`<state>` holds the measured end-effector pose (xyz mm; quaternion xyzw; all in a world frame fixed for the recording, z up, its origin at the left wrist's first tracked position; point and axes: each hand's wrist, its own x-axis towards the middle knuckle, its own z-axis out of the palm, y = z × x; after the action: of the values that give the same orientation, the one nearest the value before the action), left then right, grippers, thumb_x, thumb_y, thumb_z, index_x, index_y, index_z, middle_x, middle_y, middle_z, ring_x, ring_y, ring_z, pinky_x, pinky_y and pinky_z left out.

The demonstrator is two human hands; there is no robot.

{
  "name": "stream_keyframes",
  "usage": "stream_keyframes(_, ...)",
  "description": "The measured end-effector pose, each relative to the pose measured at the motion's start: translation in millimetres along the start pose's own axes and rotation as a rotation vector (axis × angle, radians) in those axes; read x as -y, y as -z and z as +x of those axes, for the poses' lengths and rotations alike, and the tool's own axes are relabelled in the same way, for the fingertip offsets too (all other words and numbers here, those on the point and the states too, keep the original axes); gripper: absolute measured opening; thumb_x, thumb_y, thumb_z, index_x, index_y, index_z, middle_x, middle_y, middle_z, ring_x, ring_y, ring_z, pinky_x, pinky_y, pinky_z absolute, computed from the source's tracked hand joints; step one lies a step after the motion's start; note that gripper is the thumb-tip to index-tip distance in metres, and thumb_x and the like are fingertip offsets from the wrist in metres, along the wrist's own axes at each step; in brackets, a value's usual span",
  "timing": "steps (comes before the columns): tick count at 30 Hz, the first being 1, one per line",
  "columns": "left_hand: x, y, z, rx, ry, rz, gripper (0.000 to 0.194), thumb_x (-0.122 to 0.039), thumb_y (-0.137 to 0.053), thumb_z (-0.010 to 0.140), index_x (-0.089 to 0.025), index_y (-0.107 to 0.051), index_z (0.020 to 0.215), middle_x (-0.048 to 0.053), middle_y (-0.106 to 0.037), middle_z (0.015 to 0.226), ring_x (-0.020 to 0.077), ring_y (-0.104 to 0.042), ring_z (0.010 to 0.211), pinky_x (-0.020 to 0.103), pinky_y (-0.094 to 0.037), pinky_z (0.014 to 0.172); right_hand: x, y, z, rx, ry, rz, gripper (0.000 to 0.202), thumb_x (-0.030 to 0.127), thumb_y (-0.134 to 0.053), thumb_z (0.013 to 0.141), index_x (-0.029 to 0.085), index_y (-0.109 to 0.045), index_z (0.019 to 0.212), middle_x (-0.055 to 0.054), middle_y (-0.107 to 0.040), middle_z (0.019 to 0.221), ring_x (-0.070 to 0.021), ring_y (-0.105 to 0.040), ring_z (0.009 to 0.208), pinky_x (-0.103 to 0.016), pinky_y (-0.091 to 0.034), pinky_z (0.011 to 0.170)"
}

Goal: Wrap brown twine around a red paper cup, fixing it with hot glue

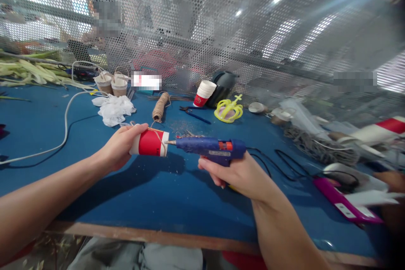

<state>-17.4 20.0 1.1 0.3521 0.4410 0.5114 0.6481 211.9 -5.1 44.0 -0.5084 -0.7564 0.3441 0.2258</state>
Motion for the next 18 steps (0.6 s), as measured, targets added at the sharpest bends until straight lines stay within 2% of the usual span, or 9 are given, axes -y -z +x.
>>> stream_keyframes(6, -0.6, -0.5, 0.2, -0.016, 0.001, -0.026, 0.019, -0.029, -0.06, 0.069, -0.013, -0.064, 0.061, 0.001, -0.061, 0.054, 0.0101, -0.051, 0.047, 0.019, -0.038, 0.047, -2.3, -0.2, -0.6, 0.004, 0.006, 0.003, 0.023, 0.034, -0.055, 0.075, 0.016, -0.057, 0.062, 0.004, -0.049, 0.04, -0.0069, -0.046, 0.036, -0.019, -0.04, 0.039)
stream_keyframes(18, 0.1, -0.4, -2.4, 0.061, -0.024, 0.061, 0.027, -0.036, -0.058, 0.071, -0.01, -0.067, 0.07, 0.003, -0.064, 0.056, 0.012, -0.054, 0.053, 0.019, -0.039, 0.052, -3.7, 1.1, 2.7, -0.027, -0.017, 0.039, 0.026, 0.037, -0.055, 0.075, 0.015, -0.055, 0.061, 0.004, -0.048, 0.039, -0.0064, -0.044, 0.035, -0.019, -0.04, 0.039)
